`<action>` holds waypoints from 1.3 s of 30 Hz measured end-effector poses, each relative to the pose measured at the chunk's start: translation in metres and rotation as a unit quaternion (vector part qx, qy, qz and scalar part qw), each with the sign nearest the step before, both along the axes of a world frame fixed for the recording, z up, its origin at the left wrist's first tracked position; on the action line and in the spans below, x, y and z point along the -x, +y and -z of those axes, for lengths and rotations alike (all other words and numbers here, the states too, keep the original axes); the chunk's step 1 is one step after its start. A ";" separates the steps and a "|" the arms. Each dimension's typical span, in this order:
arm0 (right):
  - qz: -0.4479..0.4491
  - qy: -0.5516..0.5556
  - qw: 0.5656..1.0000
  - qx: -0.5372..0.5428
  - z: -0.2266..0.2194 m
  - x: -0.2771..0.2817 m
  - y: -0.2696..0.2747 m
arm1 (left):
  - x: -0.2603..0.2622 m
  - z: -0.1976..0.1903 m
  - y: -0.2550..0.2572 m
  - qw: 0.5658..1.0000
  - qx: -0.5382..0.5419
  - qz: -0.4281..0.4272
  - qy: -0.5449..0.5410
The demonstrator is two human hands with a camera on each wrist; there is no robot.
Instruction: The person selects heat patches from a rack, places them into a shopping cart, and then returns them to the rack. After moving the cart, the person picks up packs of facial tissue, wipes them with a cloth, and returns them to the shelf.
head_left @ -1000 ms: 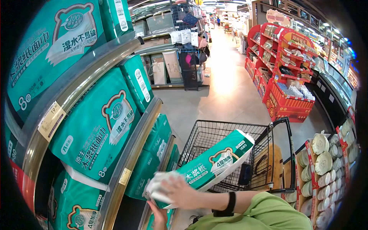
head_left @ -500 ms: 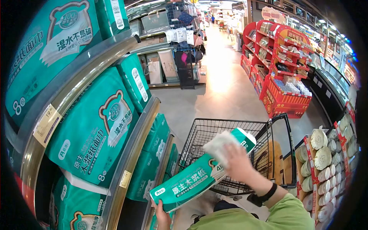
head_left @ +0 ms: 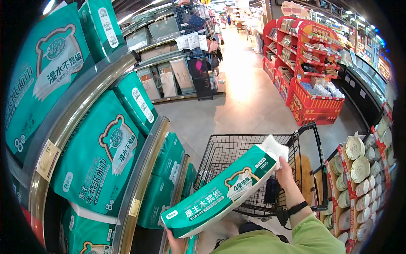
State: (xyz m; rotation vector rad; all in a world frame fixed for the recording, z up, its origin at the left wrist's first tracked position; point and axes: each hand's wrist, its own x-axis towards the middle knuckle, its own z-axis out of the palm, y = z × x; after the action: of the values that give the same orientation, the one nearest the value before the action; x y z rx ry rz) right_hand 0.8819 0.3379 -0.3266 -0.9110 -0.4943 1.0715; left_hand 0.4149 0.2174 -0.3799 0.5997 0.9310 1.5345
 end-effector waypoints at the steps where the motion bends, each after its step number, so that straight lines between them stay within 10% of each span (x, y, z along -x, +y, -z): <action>1: 0.007 0.022 0.999 0.030 0.014 -0.002 0.002 | 0.011 0.025 -0.002 0.999 -0.028 -0.019 -0.040; 6: -0.062 -0.048 0.987 0.142 0.041 -0.010 0.013 | 0.022 0.061 -0.002 0.994 -0.056 -0.059 -0.067; 8: -0.084 -0.046 0.984 0.148 0.056 -0.017 0.024 | 0.012 0.055 0.001 0.988 -0.012 -0.077 0.135; 12: -0.094 0.020 0.981 0.169 0.052 -0.009 0.026 | -0.028 0.031 0.006 0.989 0.026 -0.042 0.141; 15: -0.077 0.016 0.986 0.147 0.063 -0.007 0.027 | -0.020 0.068 0.021 0.996 -0.081 -0.016 -0.045; 17: -0.072 -0.004 0.993 0.092 0.065 -0.012 0.025 | -0.032 0.018 0.018 0.994 -0.084 -0.023 -0.069; 24: 0.032 -0.341 0.916 0.210 -0.054 -0.002 0.002 | -0.006 -0.006 0.039 0.992 0.010 0.035 0.118; 33: -0.058 -0.627 0.700 0.337 -0.034 0.017 0.030 | 0.022 -0.005 0.015 0.890 0.183 0.123 0.400; 39: -0.103 -0.589 0.731 0.328 -0.045 0.016 0.030 | 0.012 -0.024 0.022 0.881 0.245 0.100 0.392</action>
State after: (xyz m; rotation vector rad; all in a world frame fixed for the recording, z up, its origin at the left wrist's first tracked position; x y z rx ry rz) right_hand 0.8663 0.3676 -0.2813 -2.2379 -1.3290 0.7251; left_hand 0.4024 0.2390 -0.3559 0.9254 1.7422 0.7850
